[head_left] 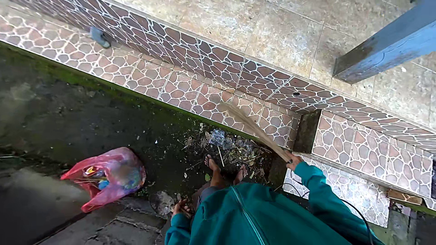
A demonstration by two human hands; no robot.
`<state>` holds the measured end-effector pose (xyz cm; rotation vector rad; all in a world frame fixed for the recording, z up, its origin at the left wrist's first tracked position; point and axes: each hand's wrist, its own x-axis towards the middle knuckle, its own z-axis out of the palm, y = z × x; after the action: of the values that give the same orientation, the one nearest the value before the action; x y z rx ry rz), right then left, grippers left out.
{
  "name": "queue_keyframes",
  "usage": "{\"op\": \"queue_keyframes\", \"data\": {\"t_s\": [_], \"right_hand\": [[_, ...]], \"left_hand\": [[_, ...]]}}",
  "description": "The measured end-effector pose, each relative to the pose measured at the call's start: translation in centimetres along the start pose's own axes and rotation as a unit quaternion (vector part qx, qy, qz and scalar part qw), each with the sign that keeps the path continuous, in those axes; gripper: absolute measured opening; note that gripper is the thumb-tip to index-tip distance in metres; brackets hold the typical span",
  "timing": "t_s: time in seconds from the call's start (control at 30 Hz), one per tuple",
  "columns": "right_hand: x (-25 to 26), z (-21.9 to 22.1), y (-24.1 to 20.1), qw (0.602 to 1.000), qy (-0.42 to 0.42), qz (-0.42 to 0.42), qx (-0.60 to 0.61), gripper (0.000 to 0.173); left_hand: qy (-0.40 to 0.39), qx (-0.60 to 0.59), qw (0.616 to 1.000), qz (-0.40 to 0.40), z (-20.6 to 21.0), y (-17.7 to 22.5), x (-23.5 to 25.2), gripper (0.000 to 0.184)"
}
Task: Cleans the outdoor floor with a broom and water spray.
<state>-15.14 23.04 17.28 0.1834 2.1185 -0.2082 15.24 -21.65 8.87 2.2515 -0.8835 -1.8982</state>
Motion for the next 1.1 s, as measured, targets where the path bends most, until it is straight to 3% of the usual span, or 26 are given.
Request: {"op": "queue_keyframes", "data": {"t_s": [0.1, 0.2, 0.3, 0.37, 0.5, 0.6, 0.67, 0.73, 0.8, 0.9, 1.0, 1.1], "right_hand": [[3.5, -1.1, -3.4, 0.999, 0.033, 0.022, 0.030, 0.088], [7.2, 1.6, -8.3, 1.000, -0.006, -0.025, -0.010, 0.084], [5.6, 2.0, -12.8, 0.992, -0.081, -0.056, -0.081, 0.093], [3.3, 0.5, -14.0, 0.986, -0.092, -0.083, -0.111, 0.089], [3.7, 0.6, -14.4, 0.996, -0.024, -0.080, -0.045, 0.087], [6.0, 2.2, -18.5, 0.998, 0.004, -0.030, 0.053, 0.086], [7.6, 4.1, -21.5, 0.998, -0.038, -0.043, 0.026, 0.080], [8.4, 5.4, -23.6, 0.993, -0.075, -0.078, -0.040, 0.086], [6.7, 4.2, -25.9, 0.988, -0.087, -0.107, -0.074, 0.089], [4.6, 0.9, -28.2, 0.988, -0.052, -0.123, -0.079, 0.087], [7.3, 1.4, -30.3, 0.993, 0.029, -0.111, 0.015, 0.088], [8.0, 2.7, -35.4, 0.996, -0.006, -0.083, 0.021, 0.078]], "left_hand": [[-0.008, -0.008, 1.000, 0.005, 0.3, 1.7, 1.1, 0.025], [-0.006, -0.010, 1.000, 0.021, -0.3, 3.4, 2.2, 0.023], [0.013, -0.029, 0.999, 0.028, 0.0, 5.7, 2.1, 0.020], [0.014, -0.047, 0.999, 0.025, -0.3, 6.7, 2.2, 0.020], [0.016, -0.066, 0.998, 0.010, -1.6, 7.9, 3.1, 0.022], [0.016, -0.030, 0.999, 0.013, -3.2, 8.2, 4.1, 0.025], [0.024, -0.021, 0.999, 0.005, -4.0, 8.4, 4.9, 0.026], [0.029, -0.043, 0.999, -0.008, -4.4, 9.0, 5.8, 0.026], [0.028, -0.058, 0.998, -0.022, -5.2, 9.6, 6.5, 0.025], [0.029, -0.063, 0.997, -0.026, -5.9, 10.7, 7.2, 0.025], [0.033, -0.075, 0.996, -0.021, -6.9, 11.9, 7.4, 0.027], [0.050, -0.077, 0.996, -0.020, -8.1, 12.4, 7.0, 0.028]]}}
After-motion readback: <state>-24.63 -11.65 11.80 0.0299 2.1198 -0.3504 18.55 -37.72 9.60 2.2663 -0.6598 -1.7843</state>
